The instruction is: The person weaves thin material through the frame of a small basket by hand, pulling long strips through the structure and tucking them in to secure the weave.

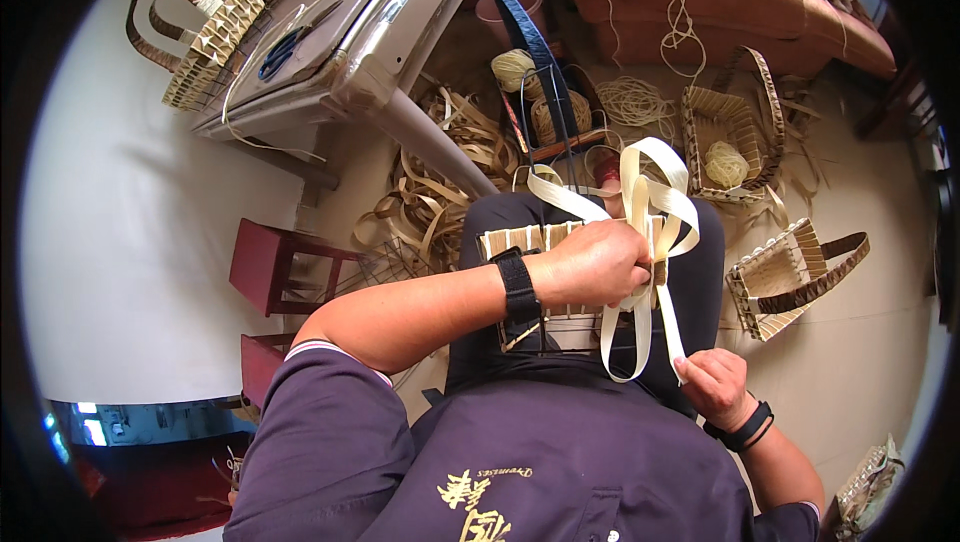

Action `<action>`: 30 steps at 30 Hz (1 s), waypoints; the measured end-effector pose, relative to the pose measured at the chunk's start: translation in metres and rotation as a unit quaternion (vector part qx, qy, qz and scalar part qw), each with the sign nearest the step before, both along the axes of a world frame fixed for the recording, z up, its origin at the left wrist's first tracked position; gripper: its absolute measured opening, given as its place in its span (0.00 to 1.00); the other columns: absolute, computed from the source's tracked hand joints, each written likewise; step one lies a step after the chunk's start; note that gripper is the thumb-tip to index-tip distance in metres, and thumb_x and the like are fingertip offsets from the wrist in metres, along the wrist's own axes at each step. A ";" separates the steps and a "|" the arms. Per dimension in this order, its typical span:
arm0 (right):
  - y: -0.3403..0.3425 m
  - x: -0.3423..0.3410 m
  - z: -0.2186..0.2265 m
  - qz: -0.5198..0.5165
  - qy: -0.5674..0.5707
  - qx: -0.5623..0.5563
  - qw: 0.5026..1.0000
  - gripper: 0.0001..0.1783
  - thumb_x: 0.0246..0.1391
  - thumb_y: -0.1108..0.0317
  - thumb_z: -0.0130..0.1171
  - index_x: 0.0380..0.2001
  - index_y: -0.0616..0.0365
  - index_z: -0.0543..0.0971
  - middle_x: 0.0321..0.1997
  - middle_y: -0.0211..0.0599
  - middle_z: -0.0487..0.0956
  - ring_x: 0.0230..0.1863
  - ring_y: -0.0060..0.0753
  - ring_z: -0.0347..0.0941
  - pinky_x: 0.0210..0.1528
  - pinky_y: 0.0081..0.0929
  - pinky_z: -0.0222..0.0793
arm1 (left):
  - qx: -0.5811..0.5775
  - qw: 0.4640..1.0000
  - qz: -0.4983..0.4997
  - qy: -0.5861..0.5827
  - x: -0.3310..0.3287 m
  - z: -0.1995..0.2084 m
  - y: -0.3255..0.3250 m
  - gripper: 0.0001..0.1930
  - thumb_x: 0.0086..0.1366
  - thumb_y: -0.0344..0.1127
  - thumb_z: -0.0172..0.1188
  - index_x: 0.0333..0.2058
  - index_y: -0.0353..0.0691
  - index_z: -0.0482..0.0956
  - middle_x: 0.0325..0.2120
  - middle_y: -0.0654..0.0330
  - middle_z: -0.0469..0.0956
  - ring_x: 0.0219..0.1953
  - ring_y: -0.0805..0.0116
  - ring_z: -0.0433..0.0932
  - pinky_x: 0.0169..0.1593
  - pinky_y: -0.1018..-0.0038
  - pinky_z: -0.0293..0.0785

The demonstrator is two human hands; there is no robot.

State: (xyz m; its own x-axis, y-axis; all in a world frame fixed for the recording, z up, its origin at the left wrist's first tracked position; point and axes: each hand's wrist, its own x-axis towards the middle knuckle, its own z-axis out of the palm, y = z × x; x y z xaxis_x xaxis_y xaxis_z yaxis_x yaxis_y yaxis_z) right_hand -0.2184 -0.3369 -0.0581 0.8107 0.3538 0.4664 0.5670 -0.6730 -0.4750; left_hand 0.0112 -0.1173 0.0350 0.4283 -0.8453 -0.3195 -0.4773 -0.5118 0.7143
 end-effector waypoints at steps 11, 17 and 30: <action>0.000 0.000 0.000 0.037 0.063 -0.041 0.996 0.16 0.49 0.75 0.70 0.43 0.58 0.85 0.32 0.33 0.81 0.33 0.37 0.81 0.35 0.34 0.77 | -0.298 0.883 -0.024 -0.362 0.037 0.052 0.010 0.10 0.61 0.36 0.75 0.40 0.45 0.86 0.36 0.60 0.87 0.39 0.62 0.86 0.44 0.64 0.82; 0.005 0.024 0.029 0.076 0.073 -0.081 0.991 0.13 0.45 0.73 0.70 0.38 0.55 0.84 0.40 0.33 0.79 0.45 0.36 0.80 0.42 0.34 0.79 | -0.273 0.872 -0.101 -0.394 0.041 0.054 -0.022 0.08 0.64 0.44 0.70 0.38 0.49 0.87 0.39 0.66 0.86 0.48 0.61 0.82 0.56 0.64 0.77; -0.010 0.125 0.075 -0.054 0.352 0.442 0.823 0.21 0.56 0.75 0.74 0.53 0.64 0.82 0.43 0.30 0.82 0.37 0.17 0.77 0.38 0.19 0.75 | -0.113 0.895 -0.238 -0.361 0.065 0.083 -0.027 0.06 0.59 0.37 0.71 0.36 0.48 0.90 0.26 0.61 0.86 0.35 0.59 0.87 0.55 0.60 0.75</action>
State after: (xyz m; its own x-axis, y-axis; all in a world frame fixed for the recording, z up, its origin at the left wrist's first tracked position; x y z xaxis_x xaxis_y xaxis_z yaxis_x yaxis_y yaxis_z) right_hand -0.0937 -0.3471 0.0168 0.9947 0.0358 -0.0969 -0.0996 0.0840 -0.9915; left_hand 0.0763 -0.1445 0.1182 0.0279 -0.9949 0.0971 -0.9815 -0.0089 0.1915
